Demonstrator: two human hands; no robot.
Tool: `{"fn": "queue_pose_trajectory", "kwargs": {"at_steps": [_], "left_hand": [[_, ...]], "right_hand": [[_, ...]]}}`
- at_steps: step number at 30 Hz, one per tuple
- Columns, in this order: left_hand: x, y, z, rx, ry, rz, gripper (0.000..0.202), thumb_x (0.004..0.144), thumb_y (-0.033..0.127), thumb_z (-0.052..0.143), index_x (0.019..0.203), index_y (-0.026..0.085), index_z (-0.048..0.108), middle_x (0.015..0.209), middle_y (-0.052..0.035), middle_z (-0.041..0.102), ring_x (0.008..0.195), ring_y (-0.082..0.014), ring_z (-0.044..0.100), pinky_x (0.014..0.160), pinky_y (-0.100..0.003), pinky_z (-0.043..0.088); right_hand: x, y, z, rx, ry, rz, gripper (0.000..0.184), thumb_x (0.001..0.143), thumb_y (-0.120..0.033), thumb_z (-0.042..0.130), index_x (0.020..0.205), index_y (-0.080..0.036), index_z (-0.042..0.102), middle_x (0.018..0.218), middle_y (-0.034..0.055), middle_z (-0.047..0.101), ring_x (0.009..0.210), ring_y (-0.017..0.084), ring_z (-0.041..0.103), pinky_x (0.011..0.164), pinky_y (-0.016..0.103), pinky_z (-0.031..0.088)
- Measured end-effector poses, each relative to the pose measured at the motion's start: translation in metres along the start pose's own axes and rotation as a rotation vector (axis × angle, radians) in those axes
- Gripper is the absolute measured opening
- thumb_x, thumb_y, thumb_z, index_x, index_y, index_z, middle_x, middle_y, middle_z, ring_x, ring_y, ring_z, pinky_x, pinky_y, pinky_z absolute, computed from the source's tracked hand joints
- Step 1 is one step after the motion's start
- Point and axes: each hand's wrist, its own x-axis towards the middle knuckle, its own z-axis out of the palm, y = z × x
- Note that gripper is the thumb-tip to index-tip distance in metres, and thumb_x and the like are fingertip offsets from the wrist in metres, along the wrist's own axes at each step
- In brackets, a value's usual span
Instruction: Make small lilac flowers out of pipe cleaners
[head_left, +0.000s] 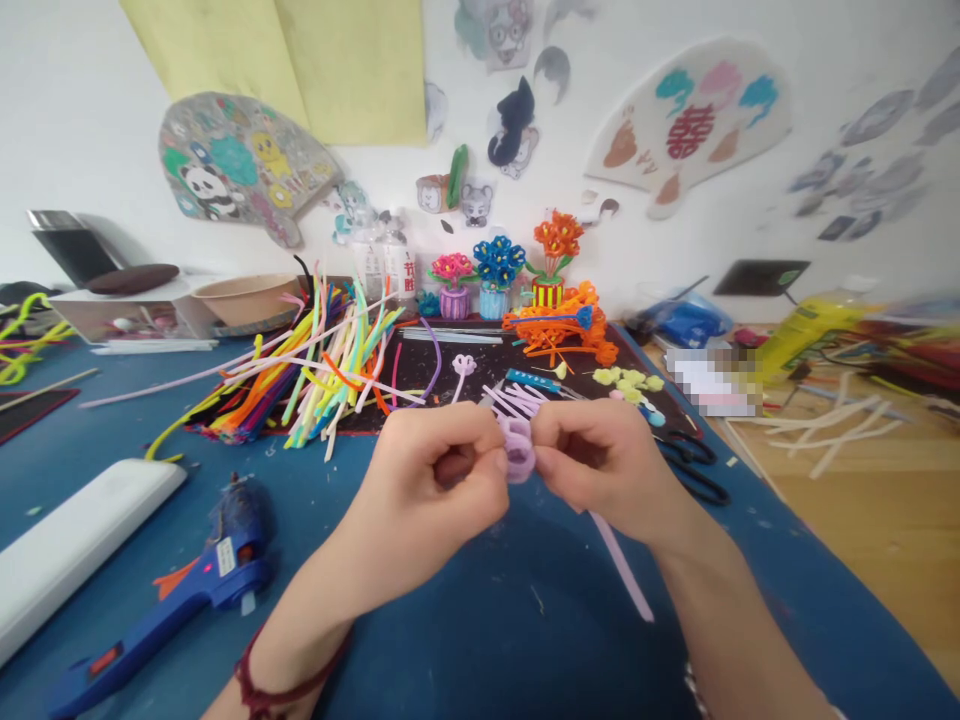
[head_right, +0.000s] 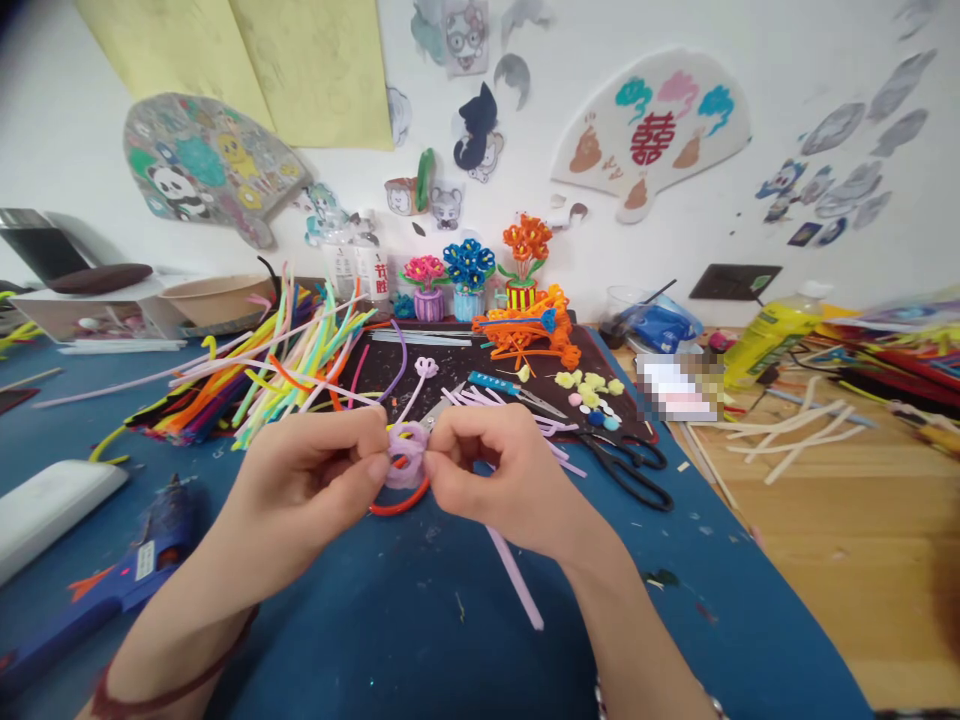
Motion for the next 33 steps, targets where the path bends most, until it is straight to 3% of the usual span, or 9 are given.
{"fn": "queue_pose_trajectory", "kwargs": {"at_steps": [4, 10, 20, 33], "left_hand": [[0.001, 0.002, 0.000, 0.231, 0.088, 0.097, 0.025, 0.075, 0.009, 0.049, 0.053, 0.016, 0.040, 0.050, 0.0067, 0.031, 0.047, -0.0053, 0.025, 0.045, -0.020, 0.022], [0.000, -0.004, -0.001, 0.454, 0.117, 0.153, 0.020, 0.073, 0.006, 0.048, 0.056, 0.016, 0.044, 0.055, 0.0052, 0.041, 0.052, -0.0067, 0.036, 0.050, -0.021, 0.027], [0.000, -0.011, 0.002, 0.818, 0.143, 0.349, 0.027, 0.083, 0.006, 0.045, 0.059, 0.018, 0.044, 0.059, 0.0021, 0.045, 0.058, -0.0114, 0.038, 0.055, -0.026, 0.030], [-0.001, -0.015, 0.003, 1.010, 0.118, 0.382, 0.026, 0.084, 0.006, 0.045, 0.061, 0.018, 0.047, 0.058, 0.0004, 0.047, 0.057, -0.0143, 0.040, 0.054, -0.029, 0.030]], "right_hand": [[0.001, 0.001, 0.000, -0.086, 0.018, -0.043, 0.020, 0.077, -0.015, 0.057, 0.059, -0.018, 0.048, 0.052, -0.0058, 0.043, 0.047, 0.006, 0.032, 0.042, 0.021, 0.023], [0.002, 0.001, 0.001, -0.230, 0.047, -0.096, 0.020, 0.076, -0.012, 0.056, 0.059, -0.018, 0.049, 0.053, -0.0057, 0.045, 0.049, 0.006, 0.034, 0.045, 0.022, 0.023], [0.002, 0.002, 0.004, -0.383, 0.075, -0.089, 0.019, 0.077, -0.014, 0.055, 0.060, -0.019, 0.049, 0.055, -0.0050, 0.045, 0.051, 0.008, 0.036, 0.048, 0.023, 0.027], [0.002, 0.004, 0.007, -0.353, 0.052, -0.101, 0.020, 0.079, -0.013, 0.057, 0.062, -0.019, 0.049, 0.056, -0.0057, 0.046, 0.052, 0.008, 0.039, 0.050, 0.022, 0.028]]}}
